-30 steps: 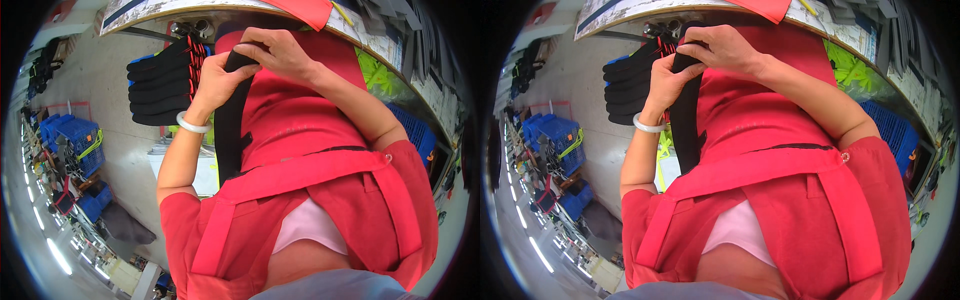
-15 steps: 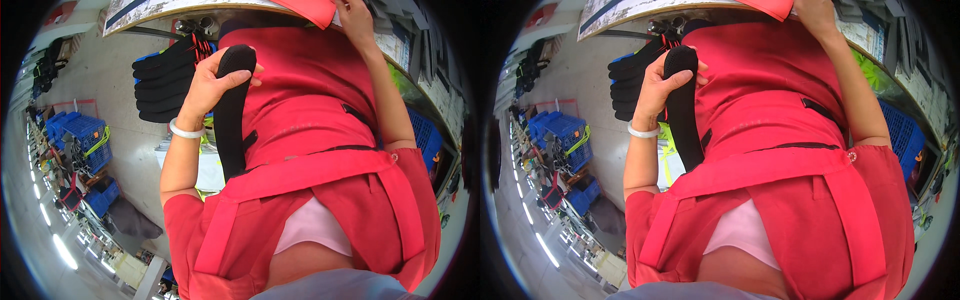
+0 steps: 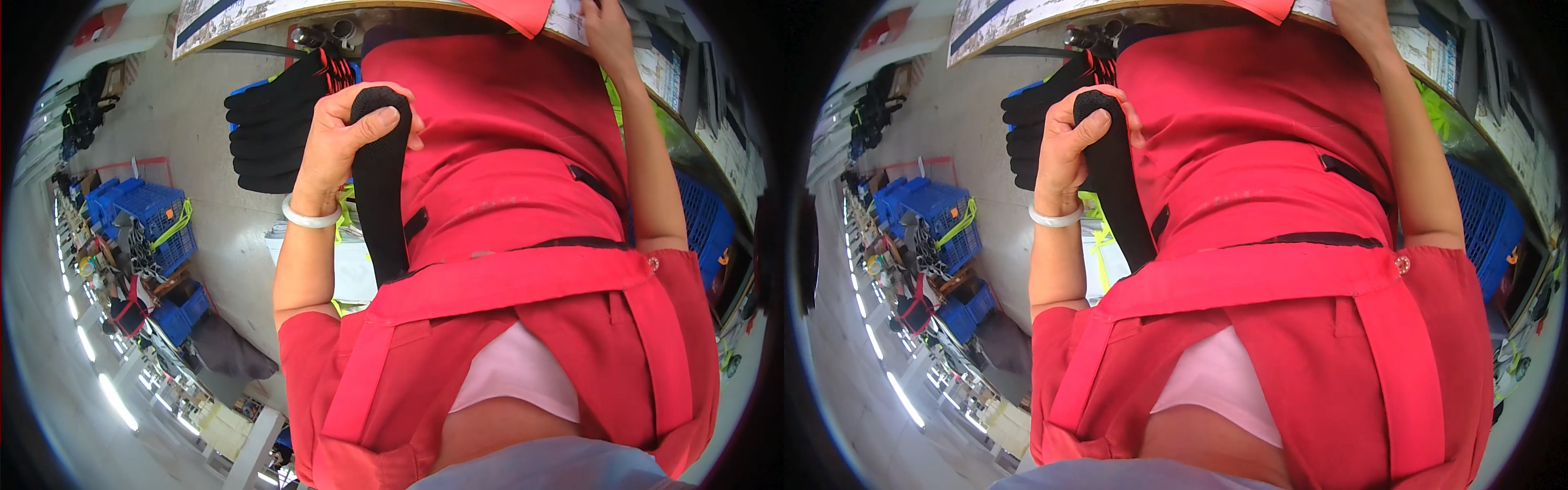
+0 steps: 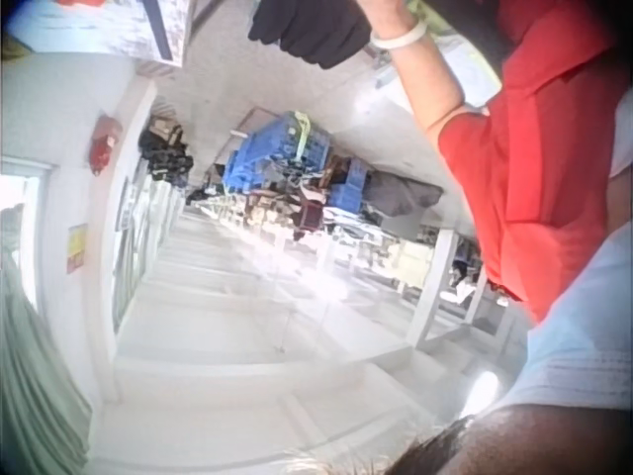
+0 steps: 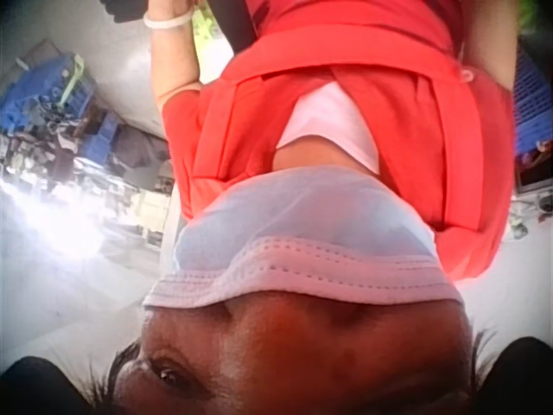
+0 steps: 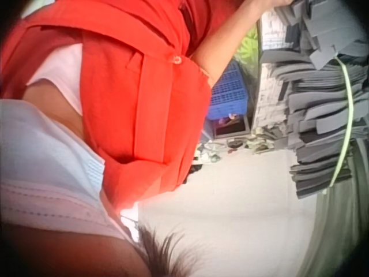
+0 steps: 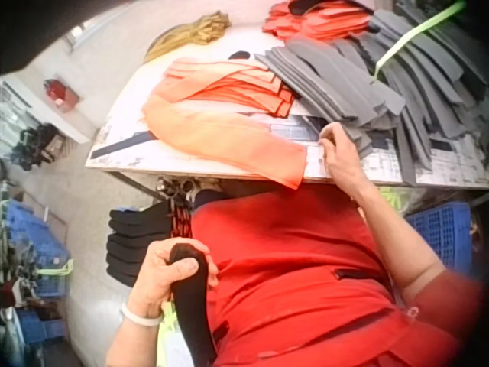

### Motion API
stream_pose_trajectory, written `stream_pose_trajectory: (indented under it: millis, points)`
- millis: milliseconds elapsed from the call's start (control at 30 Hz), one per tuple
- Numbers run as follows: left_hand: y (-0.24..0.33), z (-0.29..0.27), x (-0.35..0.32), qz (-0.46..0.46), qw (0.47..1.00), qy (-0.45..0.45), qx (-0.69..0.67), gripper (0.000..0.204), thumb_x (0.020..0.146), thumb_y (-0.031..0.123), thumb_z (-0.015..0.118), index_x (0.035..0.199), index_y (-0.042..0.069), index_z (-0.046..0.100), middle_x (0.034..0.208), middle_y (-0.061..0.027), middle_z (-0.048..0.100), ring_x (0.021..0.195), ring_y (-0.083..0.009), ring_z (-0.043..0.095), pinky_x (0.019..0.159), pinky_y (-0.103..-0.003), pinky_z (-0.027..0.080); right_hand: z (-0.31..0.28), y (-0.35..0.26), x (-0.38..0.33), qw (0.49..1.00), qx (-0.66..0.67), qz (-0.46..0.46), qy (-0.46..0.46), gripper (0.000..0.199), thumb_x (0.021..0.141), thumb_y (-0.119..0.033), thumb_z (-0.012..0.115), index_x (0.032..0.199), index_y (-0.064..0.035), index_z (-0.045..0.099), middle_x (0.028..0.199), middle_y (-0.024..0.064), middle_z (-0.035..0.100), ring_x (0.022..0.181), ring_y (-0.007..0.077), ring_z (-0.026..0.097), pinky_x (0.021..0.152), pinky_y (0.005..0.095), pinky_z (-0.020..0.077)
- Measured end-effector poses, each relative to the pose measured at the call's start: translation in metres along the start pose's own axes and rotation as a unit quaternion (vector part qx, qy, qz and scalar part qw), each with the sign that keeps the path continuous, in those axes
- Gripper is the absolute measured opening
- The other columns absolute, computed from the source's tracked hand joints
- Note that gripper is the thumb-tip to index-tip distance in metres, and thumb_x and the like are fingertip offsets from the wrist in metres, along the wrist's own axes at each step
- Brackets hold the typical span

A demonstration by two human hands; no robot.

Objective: Inspecting and manually pinning or stitching black and red fabric straps at a workbench.

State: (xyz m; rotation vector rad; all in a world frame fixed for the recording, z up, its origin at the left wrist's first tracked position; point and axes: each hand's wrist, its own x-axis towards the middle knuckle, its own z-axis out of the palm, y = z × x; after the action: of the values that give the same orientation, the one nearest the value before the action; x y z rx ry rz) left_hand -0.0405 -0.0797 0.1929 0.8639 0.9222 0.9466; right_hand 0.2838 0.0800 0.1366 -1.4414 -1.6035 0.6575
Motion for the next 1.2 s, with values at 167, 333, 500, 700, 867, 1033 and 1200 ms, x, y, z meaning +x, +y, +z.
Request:
stream_pose_trajectory:
  millis: [167, 333, 500, 700, 867, 1033, 1200]
  points:
    - [0.000, -0.002, -0.013, 0.014, 0.999, 0.007, 0.029, 0.027, 0.085, 0.015, 0.067, 0.104, -0.003, 0.062, 0.086, -0.0140, 0.066, 0.071, -0.0242, 0.067, 0.068, -0.033, 0.055, 0.004, -0.094, -0.075, 0.916, 0.211, 0.108, -0.323, 0.023, 0.100, -0.022, 0.049, 0.107, -0.0060, 0.064, 0.066, -0.0051, 0.047, 0.060, 0.0027, 0.042, 0.054, 0.0181, 0.0352]
    - [0.000, 0.004, -0.009, 0.015, 0.998, -0.002, 0.053, 0.029, 0.087, 0.020, 0.066, 0.105, -0.003, 0.061, 0.089, -0.0157, 0.065, 0.071, -0.0256, 0.066, 0.069, -0.036, 0.055, 0.020, -0.130, -0.096, 0.919, 0.199, -0.053, -0.337, 0.014, 0.093, -0.011, 0.057, 0.102, -0.0025, 0.064, 0.071, 0.0090, 0.061, 0.060, 0.0143, 0.053, 0.057, 0.0279, 0.0437]
    - [0.002, 0.008, -0.012, 0.015, 0.999, 0.012, 0.032, 0.020, 0.085, 0.007, 0.066, 0.102, -0.003, 0.065, 0.083, -0.0110, 0.068, 0.070, -0.0197, 0.068, 0.068, -0.026, 0.054, 0.024, -0.135, -0.097, 0.912, 0.164, -0.086, -0.365, 0.012, 0.091, -0.012, 0.060, 0.097, -0.0020, 0.063, 0.070, 0.0148, 0.060, 0.060, 0.0260, 0.057, 0.058, 0.0316, 0.0449]
    - [-0.001, 0.010, -0.015, 0.014, 0.999, 0.009, 0.031, 0.019, 0.085, 0.007, 0.068, 0.101, -0.003, 0.066, 0.082, -0.0099, 0.069, 0.070, -0.0183, 0.068, 0.067, -0.025, 0.055, 0.026, -0.133, -0.103, 0.912, 0.157, -0.120, -0.360, 0.011, 0.090, -0.012, 0.059, 0.095, -0.0024, 0.063, 0.069, 0.0151, 0.059, 0.060, 0.0304, 0.057, 0.057, 0.0330, 0.0454]
    - [-0.007, 0.009, -0.020, 0.019, 0.999, 0.013, 0.037, 0.020, 0.084, 0.007, 0.069, 0.101, -0.003, 0.066, 0.083, -0.0088, 0.069, 0.070, -0.0168, 0.067, 0.067, -0.025, 0.054, 0.026, -0.132, -0.110, 0.906, 0.161, -0.105, -0.376, 0.010, 0.089, -0.011, 0.059, 0.094, -0.0024, 0.063, 0.070, 0.0158, 0.060, 0.061, 0.0309, 0.058, 0.058, 0.0339, 0.0457]
    - [0.001, 0.019, -0.016, 0.095, 0.979, 0.041, 0.176, 0.018, 0.082, 0.006, 0.071, 0.098, -0.003, 0.068, 0.084, -0.0066, 0.069, 0.074, -0.0129, 0.065, 0.069, -0.022, 0.051, 0.034, -0.134, -0.117, 0.901, 0.251, -0.115, -0.336, 0.015, 0.094, -0.015, 0.057, 0.096, -0.0013, 0.063, 0.071, 0.0099, 0.062, 0.057, 0.0193, 0.055, 0.055, 0.0285, 0.0442]
    - [0.003, 0.021, -0.011, 0.129, 0.986, 0.061, 0.085, 0.018, 0.082, 0.006, 0.071, 0.098, -0.003, 0.068, 0.083, -0.0069, 0.069, 0.073, -0.0136, 0.065, 0.068, -0.023, 0.051, 0.031, -0.144, -0.118, 0.779, 0.445, 0.155, -0.414, 0.021, 0.098, -0.017, 0.053, 0.095, 0.0000, 0.064, 0.070, -0.0004, 0.059, 0.057, 0.0046, 0.046, 0.051, 0.0202, 0.0371]
